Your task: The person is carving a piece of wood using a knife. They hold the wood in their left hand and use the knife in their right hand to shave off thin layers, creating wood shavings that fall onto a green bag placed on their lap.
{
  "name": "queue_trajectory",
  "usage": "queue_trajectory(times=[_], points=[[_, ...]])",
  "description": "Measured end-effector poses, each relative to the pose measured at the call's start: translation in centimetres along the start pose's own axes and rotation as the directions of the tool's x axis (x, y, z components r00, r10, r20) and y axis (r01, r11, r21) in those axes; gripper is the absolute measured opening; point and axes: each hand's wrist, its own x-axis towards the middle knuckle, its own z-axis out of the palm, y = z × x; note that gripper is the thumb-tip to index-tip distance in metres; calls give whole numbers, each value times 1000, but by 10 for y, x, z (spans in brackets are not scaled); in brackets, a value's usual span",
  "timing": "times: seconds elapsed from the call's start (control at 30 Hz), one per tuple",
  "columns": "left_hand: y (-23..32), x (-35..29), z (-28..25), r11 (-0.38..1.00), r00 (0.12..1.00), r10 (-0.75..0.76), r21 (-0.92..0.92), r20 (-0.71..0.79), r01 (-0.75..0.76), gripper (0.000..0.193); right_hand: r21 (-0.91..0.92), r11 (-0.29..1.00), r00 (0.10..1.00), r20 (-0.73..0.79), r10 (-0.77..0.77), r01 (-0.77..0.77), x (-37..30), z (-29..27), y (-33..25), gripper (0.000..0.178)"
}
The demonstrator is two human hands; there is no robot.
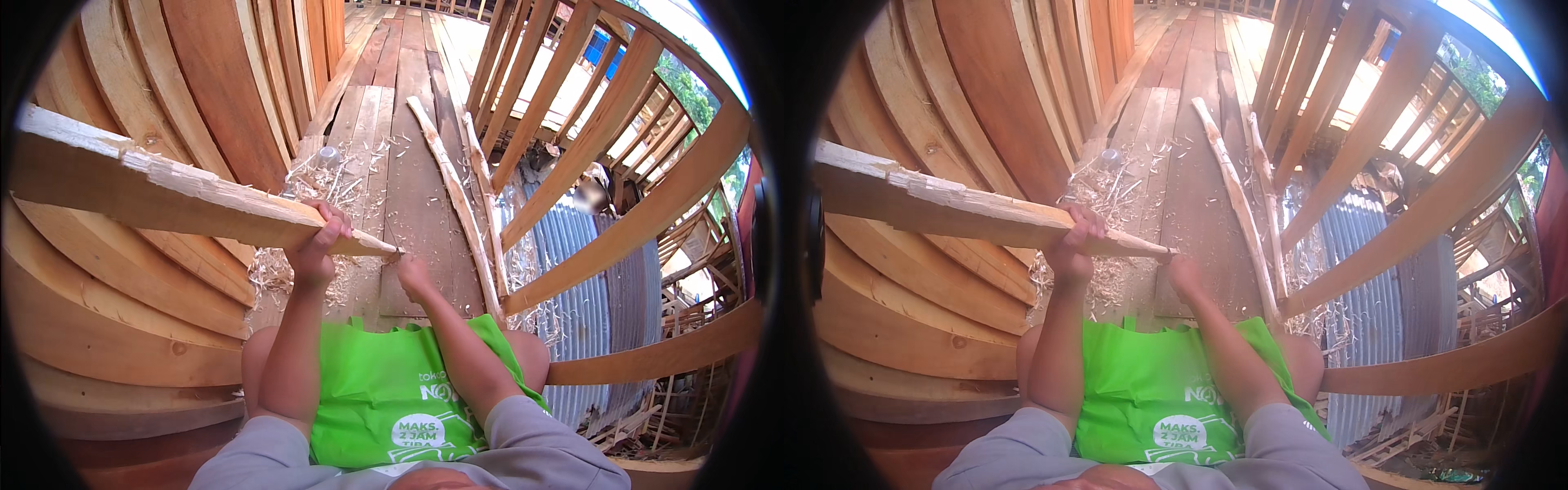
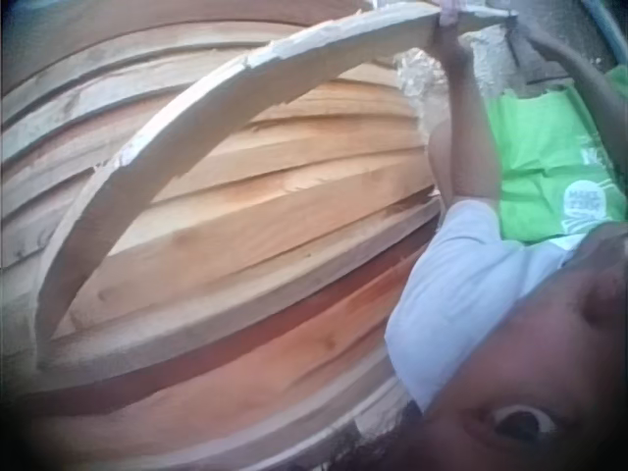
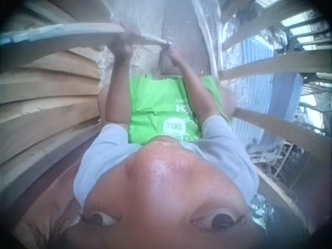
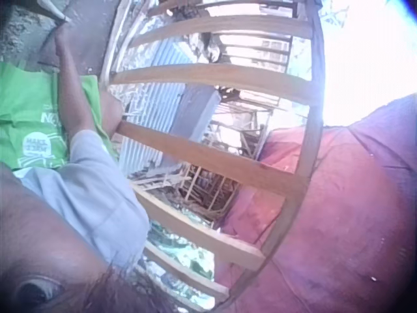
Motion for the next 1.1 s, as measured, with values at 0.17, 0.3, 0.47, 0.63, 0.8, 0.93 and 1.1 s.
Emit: queue_trajectory(times=[0.17, 0.3, 0.47, 0.63, 0.8, 0.93, 1.1], points=[[12, -4, -13, 998, 1000, 7, 60, -30, -5, 17, -26, 987, 979, 134, -153, 158, -66, -1, -90, 59], [-1, -2, -6, 1000, 1000, -22, -4, -16, 22, 17, -139, 955, 956, -99, -277, 262, -3, 9, 0, 56], [1, -2, -6, 1000, 1000, -3, -15, -14, 3, 16, -29, 999, 994, 107, -13, 16, -3, -3, -7, 58], [10, -3, -8, 999, 993, 29, 43, -113, -25, 16, -1, 967, 967, -15, -255, 255, -44, 16, -63, 58], [-2, -1, 1, 1000, 997, 14, 16, -75, -13, 16, -89, 986, 989, -27, -145, 142, 24, 5, 31, 57], [2, -3, 0, 999, 994, 22, 49, -105, -17, 16, 38, 993, 988, 115, 106, -111, 0, 5, 0, 59], [3, -1, -7, 999, 997, 27, 35, -69, -25, 16, -75, 978, 979, 76, -188, 193, -31, 7, -60, 57]])
